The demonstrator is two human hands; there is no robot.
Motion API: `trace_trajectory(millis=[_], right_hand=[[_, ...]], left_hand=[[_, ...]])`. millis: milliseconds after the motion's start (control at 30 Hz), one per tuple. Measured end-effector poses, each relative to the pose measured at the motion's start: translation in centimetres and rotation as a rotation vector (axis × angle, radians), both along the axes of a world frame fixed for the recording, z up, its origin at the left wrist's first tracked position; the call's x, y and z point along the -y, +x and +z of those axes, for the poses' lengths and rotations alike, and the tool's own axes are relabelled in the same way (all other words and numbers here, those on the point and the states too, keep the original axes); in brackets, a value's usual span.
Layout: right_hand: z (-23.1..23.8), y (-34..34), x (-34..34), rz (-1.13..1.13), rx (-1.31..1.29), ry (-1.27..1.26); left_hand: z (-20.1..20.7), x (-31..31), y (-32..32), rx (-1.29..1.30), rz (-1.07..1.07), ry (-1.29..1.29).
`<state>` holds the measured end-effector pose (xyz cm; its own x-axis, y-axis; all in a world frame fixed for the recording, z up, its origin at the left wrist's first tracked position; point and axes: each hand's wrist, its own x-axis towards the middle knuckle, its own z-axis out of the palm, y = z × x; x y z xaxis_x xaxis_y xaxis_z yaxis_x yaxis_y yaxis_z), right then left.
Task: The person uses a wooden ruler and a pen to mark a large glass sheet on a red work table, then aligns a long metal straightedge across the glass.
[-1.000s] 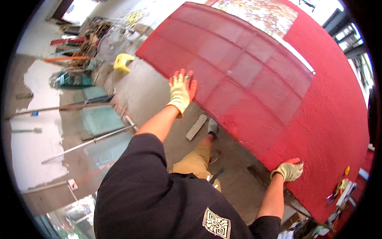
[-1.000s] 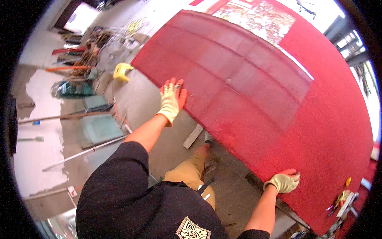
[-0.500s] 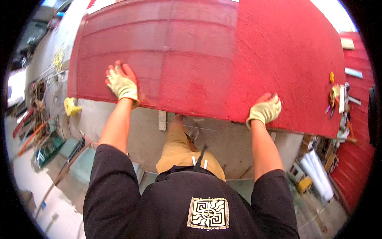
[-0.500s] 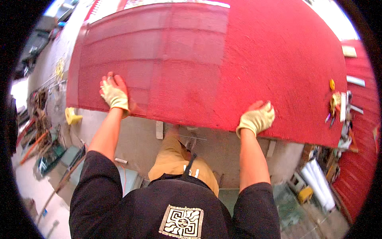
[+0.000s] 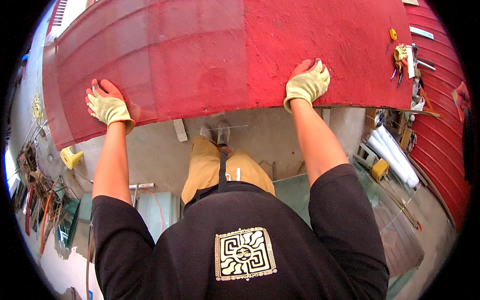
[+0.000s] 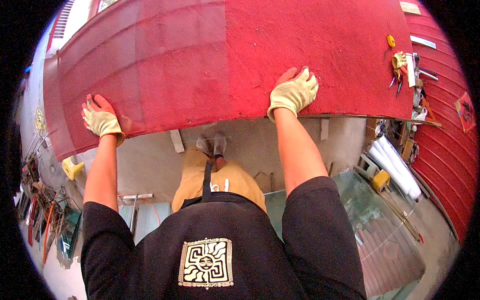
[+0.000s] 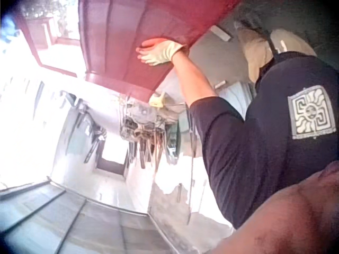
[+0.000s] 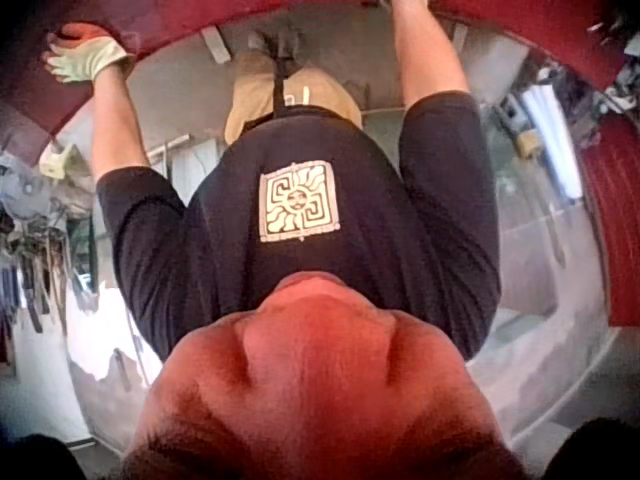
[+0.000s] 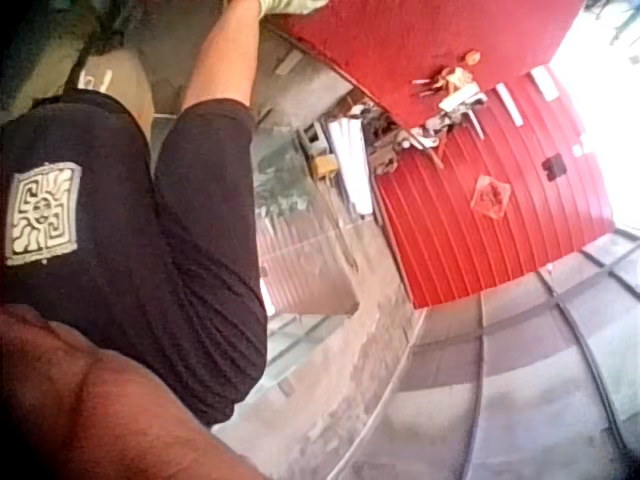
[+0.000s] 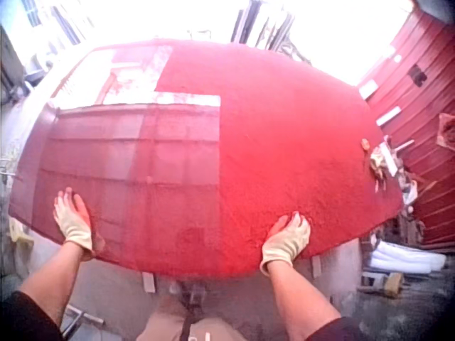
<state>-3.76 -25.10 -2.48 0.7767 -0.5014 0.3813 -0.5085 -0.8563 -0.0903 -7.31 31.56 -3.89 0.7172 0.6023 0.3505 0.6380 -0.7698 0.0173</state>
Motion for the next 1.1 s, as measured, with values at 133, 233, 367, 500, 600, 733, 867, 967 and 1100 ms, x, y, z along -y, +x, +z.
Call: trace_trajectory(millis=[133, 233, 367, 500, 600, 733, 867, 967, 1100], right_hand=[[-0.2, 0.1, 0.1, 0.000, 0.005, 0.005], [-0.3, 0.1, 0.3, 0.012, -0.003, -0.012], [-0.7, 0.2, 0.5, 0.036, 0.026, -0.045], [-1.4, 0.2, 1.1, 0.046, 0.035, -0.099], [-1.8, 0.3, 1.3, 0.057, 0.041, -0.125], [-2.1, 0.2, 1.3, 0.061, 0.067, -0.162], [-1.9, 0.1, 1.3, 0.044, 0.012, -0.092], [-1.9, 0.1, 1.6, 0.037, -0.030, -0.055], [-1.9, 0.2, 1.8, 0.054, -0.009, -0.068]], left_hand=[[0.2, 0.2, 0.1, 0.013, 0.006, -0.030], [0.3, 0.2, 0.0, -0.010, -0.006, -0.002], [0.4, 0.1, 0.1, -0.031, -0.018, 0.000], [0.4, 0.2, 0.0, 0.021, -0.039, 0.035], [0.2, 0.1, 0.1, 0.006, -0.037, 0.067], [-0.1, -0.3, 0.0, 0.027, -0.023, -0.026], [-0.4, -0.5, -0.1, 0.026, -0.051, 0.025], [-0.4, -0.5, -0.1, 0.020, -0.044, -0.037], [-0.1, -0.5, 0.2, -0.005, -0.032, -0.069]])
